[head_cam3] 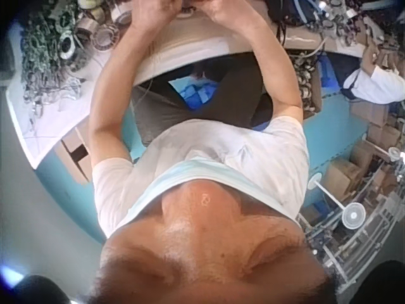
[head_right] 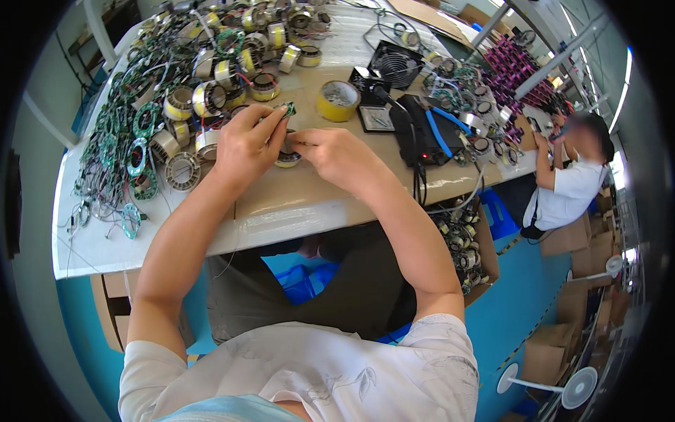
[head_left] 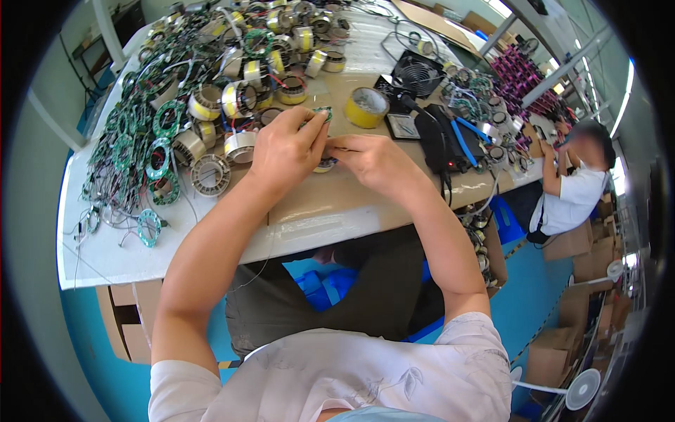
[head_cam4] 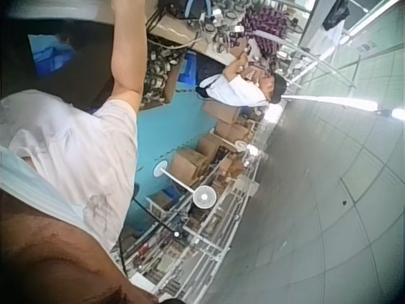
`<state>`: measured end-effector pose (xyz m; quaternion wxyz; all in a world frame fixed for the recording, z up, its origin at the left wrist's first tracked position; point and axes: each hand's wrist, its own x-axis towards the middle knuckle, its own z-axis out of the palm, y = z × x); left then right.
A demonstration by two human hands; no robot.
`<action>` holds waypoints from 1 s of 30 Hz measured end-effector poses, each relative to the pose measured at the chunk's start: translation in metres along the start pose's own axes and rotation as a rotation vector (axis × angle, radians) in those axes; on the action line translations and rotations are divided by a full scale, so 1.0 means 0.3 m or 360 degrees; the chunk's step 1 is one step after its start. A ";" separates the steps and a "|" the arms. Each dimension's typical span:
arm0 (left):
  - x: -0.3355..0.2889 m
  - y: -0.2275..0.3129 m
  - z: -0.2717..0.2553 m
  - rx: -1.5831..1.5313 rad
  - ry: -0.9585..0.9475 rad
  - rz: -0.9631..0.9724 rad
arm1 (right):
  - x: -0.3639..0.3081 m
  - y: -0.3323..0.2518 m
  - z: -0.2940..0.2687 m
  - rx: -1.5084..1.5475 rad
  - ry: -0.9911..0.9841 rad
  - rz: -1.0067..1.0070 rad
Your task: Soldering components onto small circular circuit boards at a workbench.
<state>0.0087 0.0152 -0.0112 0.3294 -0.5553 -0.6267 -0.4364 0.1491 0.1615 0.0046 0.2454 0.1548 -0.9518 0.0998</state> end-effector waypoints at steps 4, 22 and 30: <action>-0.046 -0.004 0.047 0.0203 -0.0311 0.0158 | 0.001 0.035 -0.004 -0.0011 -0.0152 -0.0022; -0.067 -0.033 0.070 0.0134 -0.0358 -0.0005 | 0.093 0.007 -0.093 0.0228 -0.0109 0.0223; -0.075 -0.037 0.082 0.0049 -0.0370 -0.0046 | 0.007 -0.003 0.030 0.0717 0.0348 0.0646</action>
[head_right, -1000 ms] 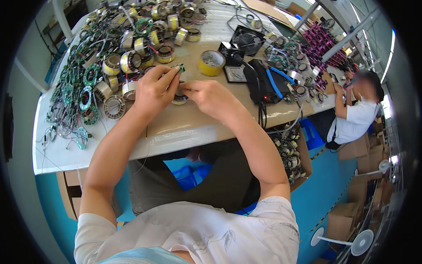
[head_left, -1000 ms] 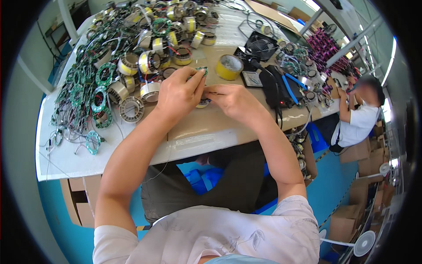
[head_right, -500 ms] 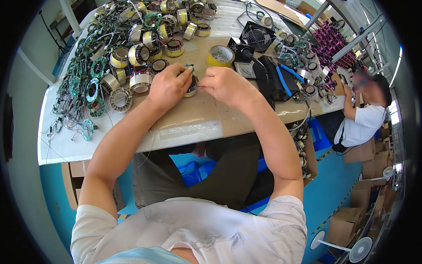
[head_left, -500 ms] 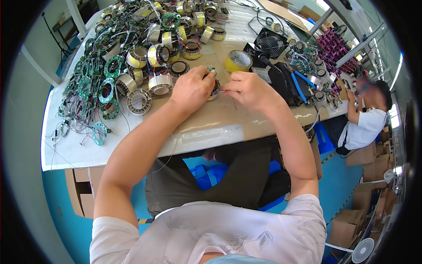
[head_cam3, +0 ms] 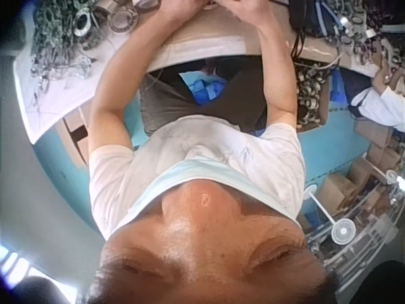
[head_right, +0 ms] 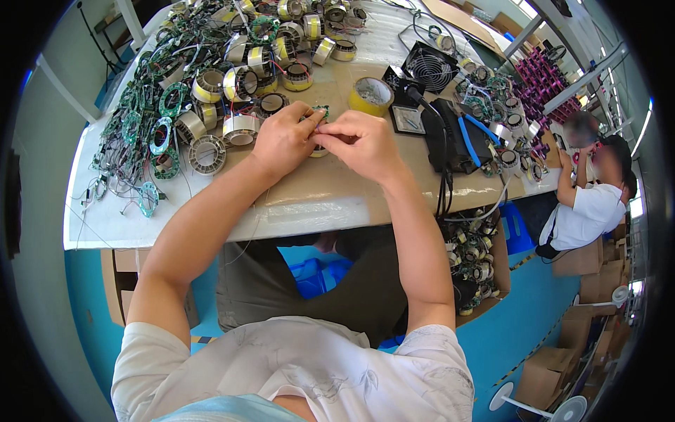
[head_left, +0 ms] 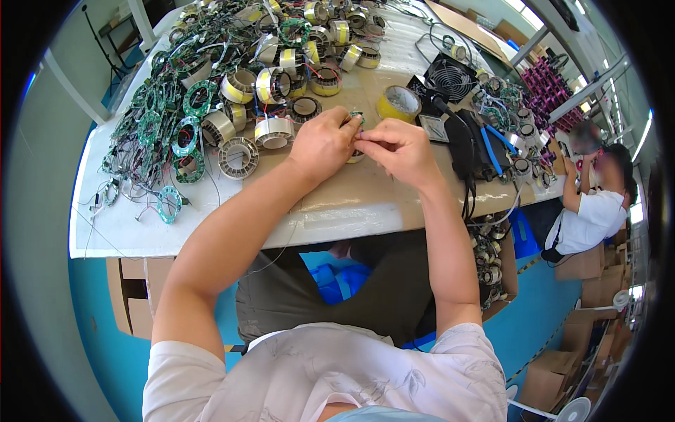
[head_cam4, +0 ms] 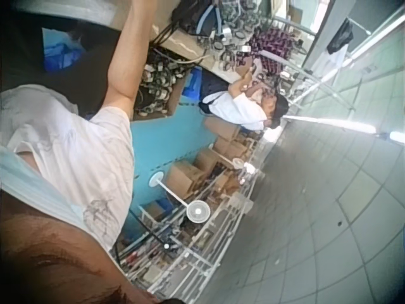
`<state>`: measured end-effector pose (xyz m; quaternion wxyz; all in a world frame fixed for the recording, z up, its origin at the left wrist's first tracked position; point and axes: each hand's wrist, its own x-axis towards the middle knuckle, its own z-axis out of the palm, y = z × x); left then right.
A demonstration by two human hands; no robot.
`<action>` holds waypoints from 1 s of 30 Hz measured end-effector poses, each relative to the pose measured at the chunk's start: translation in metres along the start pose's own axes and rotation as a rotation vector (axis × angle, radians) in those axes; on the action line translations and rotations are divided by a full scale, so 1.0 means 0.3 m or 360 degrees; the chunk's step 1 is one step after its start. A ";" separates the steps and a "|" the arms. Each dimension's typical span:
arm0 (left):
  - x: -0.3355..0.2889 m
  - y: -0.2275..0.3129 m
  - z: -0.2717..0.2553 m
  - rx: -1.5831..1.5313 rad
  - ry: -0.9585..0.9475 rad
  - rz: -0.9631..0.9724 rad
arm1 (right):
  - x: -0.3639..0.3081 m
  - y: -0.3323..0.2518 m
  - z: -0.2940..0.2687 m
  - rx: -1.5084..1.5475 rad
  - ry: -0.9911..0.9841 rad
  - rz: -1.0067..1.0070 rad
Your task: Soldering components onto small circular circuit boards at a workbench.
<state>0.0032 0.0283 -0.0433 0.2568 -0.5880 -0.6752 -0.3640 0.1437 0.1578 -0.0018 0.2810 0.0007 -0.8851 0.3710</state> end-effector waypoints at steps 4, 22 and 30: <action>0.006 -0.003 -0.003 0.0036 -0.0009 -0.0017 | -0.022 0.039 0.012 0.0037 0.0048 0.0045; 0.080 -0.016 -0.088 -0.0814 0.0241 -0.0987 | 0.140 0.012 0.032 0.0939 0.0071 0.0428; 0.078 -0.012 -0.077 -0.0876 0.0230 -0.0851 | 0.103 0.040 0.112 0.0847 0.0415 0.0284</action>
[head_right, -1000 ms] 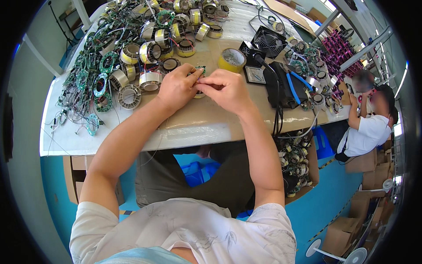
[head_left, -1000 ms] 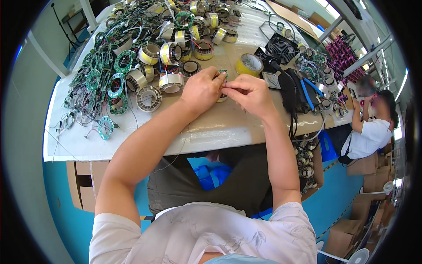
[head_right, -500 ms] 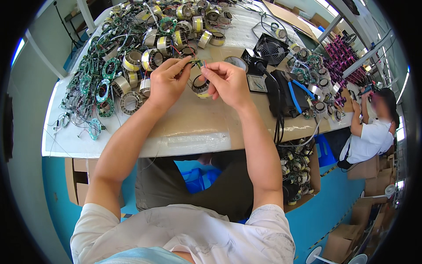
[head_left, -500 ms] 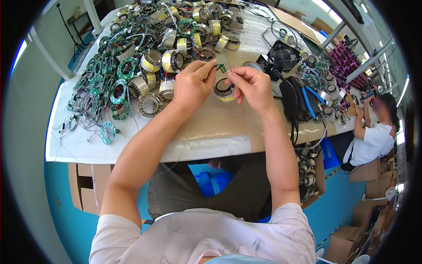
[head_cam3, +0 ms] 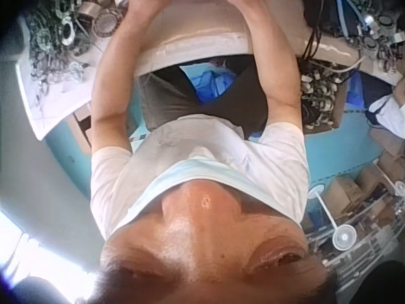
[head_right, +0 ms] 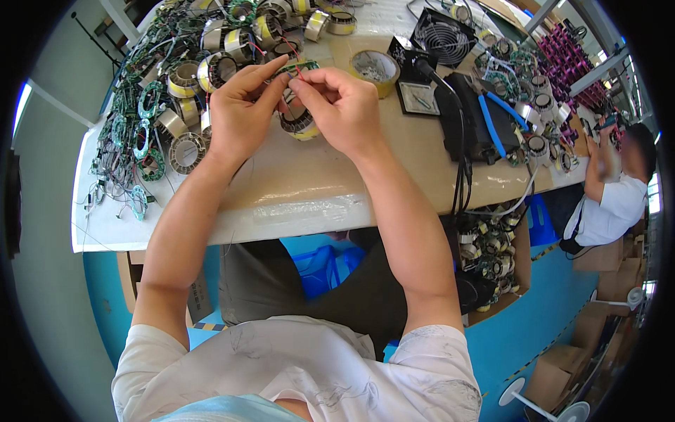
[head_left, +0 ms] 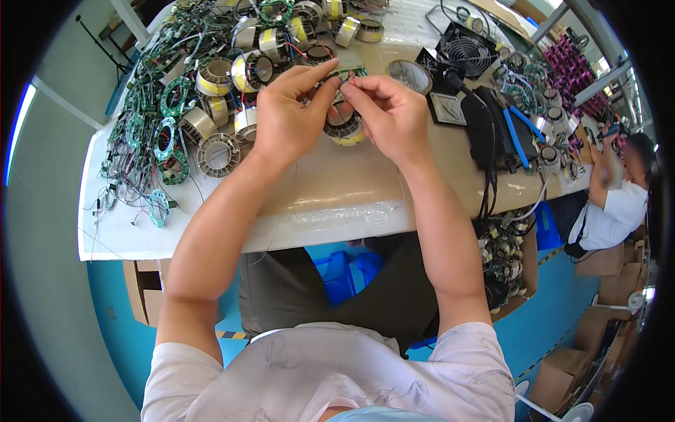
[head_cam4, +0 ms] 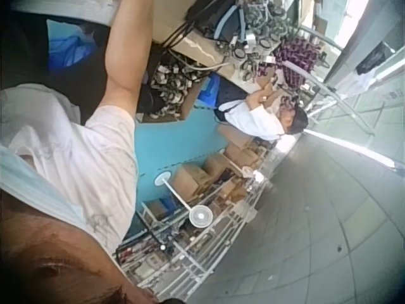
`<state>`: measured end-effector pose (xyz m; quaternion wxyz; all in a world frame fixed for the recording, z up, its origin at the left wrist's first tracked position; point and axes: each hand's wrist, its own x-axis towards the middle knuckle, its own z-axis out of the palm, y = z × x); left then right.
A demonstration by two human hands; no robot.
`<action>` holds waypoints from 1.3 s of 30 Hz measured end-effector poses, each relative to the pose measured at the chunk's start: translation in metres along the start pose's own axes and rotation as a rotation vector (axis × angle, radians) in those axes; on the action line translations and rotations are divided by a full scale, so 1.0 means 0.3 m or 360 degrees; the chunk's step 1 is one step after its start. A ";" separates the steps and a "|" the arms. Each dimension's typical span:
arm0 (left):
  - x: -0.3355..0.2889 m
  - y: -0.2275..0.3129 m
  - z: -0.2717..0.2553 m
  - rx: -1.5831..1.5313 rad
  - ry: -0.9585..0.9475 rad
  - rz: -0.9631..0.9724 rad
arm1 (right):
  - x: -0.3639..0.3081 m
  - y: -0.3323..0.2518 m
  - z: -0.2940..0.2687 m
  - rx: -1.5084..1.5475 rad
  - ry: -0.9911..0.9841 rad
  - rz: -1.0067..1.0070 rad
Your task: Soldering components onto small circular circuit boards at a workbench.
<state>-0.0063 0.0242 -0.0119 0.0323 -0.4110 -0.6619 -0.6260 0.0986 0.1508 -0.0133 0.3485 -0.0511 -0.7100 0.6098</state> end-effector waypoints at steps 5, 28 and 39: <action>-0.005 0.011 0.006 -0.0123 -0.0074 -0.0117 | -0.005 0.000 -0.004 -0.0050 0.0027 -0.0059; -0.012 0.030 -0.004 -0.0117 -0.0171 -0.0117 | -0.003 0.031 -0.007 -0.0082 0.0072 -0.0187; -0.007 0.033 -0.010 -0.0152 -0.0160 -0.0227 | -0.005 0.049 -0.006 -0.0022 0.0033 -0.0136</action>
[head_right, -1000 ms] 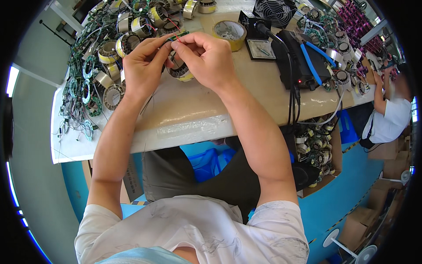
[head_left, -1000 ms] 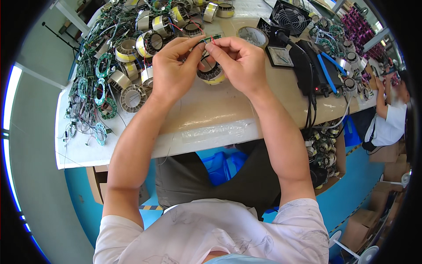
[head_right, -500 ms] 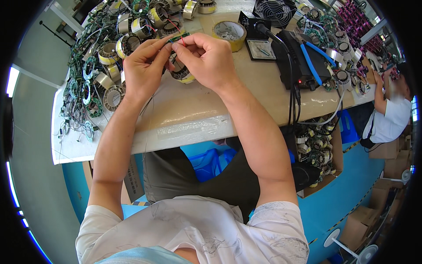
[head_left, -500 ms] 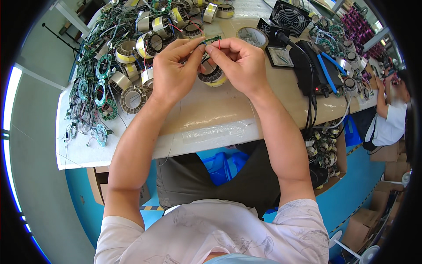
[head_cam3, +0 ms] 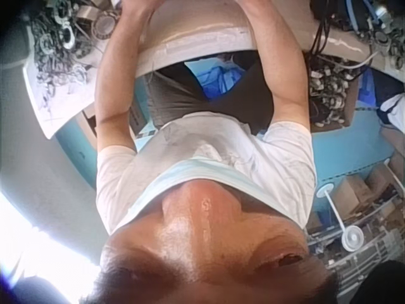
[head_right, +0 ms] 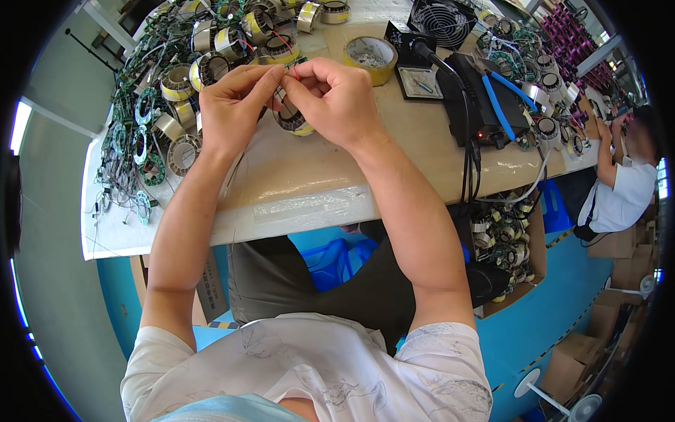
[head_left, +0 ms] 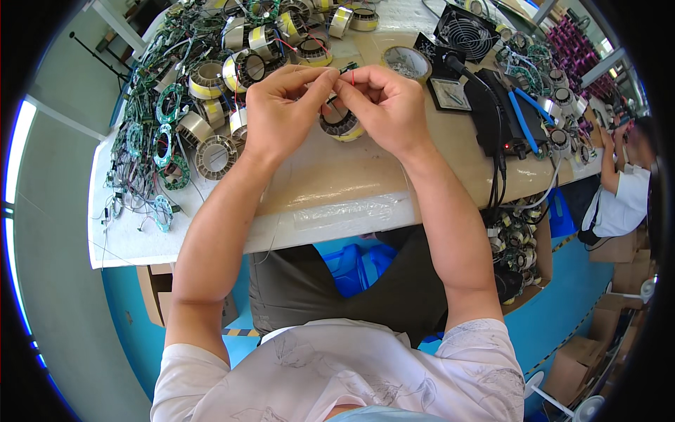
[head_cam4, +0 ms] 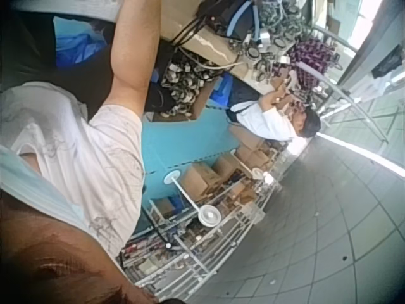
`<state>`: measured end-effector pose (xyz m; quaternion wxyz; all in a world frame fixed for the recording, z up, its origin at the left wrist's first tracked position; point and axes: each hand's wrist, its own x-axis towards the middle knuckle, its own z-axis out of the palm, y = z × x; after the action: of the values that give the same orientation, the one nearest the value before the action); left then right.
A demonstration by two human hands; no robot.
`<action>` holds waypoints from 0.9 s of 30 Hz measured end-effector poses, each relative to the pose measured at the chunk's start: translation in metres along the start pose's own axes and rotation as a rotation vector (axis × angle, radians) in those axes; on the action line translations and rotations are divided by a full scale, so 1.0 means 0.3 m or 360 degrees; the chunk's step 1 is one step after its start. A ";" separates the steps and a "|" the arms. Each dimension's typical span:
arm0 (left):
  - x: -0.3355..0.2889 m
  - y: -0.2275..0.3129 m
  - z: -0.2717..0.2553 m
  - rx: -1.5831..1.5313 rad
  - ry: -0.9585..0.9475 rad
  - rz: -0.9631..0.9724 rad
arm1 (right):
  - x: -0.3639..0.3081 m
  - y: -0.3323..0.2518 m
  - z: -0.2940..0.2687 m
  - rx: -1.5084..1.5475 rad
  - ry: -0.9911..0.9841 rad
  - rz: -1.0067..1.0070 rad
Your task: Soldering components onto small circular circuit boards at a workbench.
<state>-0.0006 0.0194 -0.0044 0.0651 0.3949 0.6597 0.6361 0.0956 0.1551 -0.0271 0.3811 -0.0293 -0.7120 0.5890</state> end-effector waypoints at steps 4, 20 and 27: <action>-0.004 0.009 0.010 -0.0032 0.0064 0.0002 | -0.007 -0.039 -0.005 0.0046 -0.0018 0.0024; -0.013 0.004 0.026 0.0104 0.0099 0.0154 | 0.006 -0.032 -0.020 -0.0429 0.0050 0.0036; -0.011 -0.008 0.026 0.0112 0.0176 0.0185 | 0.003 -0.068 -0.001 -0.0030 0.0149 0.0219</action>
<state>0.0052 0.0239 -0.0094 -0.0223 0.3988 0.6602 0.6361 0.1035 0.1495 -0.0090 0.3724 -0.1092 -0.6952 0.6051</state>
